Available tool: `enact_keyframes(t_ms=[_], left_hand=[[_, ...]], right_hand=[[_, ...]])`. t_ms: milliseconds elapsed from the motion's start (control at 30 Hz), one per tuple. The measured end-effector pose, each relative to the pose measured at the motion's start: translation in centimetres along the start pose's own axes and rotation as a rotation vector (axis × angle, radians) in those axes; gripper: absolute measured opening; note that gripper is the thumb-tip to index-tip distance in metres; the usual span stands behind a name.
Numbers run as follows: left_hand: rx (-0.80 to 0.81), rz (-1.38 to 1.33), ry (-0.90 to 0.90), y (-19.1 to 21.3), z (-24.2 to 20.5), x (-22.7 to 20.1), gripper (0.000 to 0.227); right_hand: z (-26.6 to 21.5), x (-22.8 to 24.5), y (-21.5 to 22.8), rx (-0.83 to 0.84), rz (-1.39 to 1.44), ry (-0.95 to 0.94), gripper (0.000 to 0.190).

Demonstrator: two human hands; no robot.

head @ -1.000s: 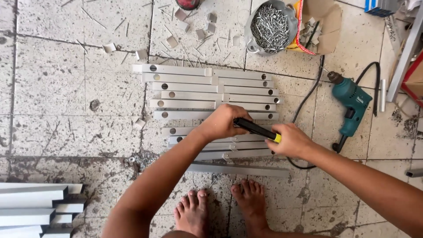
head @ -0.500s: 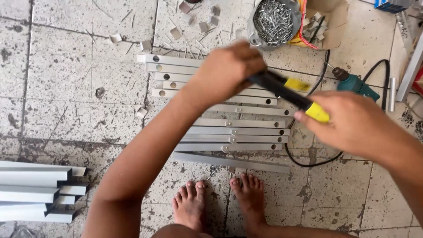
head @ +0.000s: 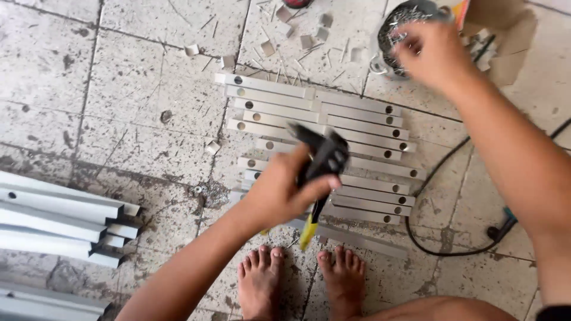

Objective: The person sits on the floor and uses a manual rivet gun to fasten metal brackets onto a series of parallel aluminum bars. They repeatedly pick up rivets, insert them into the holes, and squeeze the tool to secure the connections.

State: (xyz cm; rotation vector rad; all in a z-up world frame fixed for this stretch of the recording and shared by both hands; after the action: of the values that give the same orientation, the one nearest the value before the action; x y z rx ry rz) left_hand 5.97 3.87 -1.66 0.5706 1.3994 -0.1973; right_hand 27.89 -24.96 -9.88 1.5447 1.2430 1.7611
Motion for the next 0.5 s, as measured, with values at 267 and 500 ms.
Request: enact_keyframes(t_ms=[267,500], left_hand=[[0.239,0.286,-0.022,-2.3,-4.1,-1.2,0.043],[0.138,0.296,0.044,-3.5,-6.1,-1.6,0.042]], right_hand=[[5.9,-8.3,-4.7,-0.258,-0.297,0.064,0.004],[6.1,-6.2,-4.0,-0.106,-0.25,-0.112,0.01]])
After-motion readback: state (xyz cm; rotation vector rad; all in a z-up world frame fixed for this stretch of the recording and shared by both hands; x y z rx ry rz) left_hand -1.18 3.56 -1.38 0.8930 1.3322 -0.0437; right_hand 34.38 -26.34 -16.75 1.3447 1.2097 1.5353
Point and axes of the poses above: each hand's wrist, its own z-axis towards the middle knuckle, its own y-axis out of the back of the hand, x = y × z, the point moved 3 cm from there along z, towards the middle knuckle, and after that the axes turned 9 degrees about -y, right-handed, at the moved point
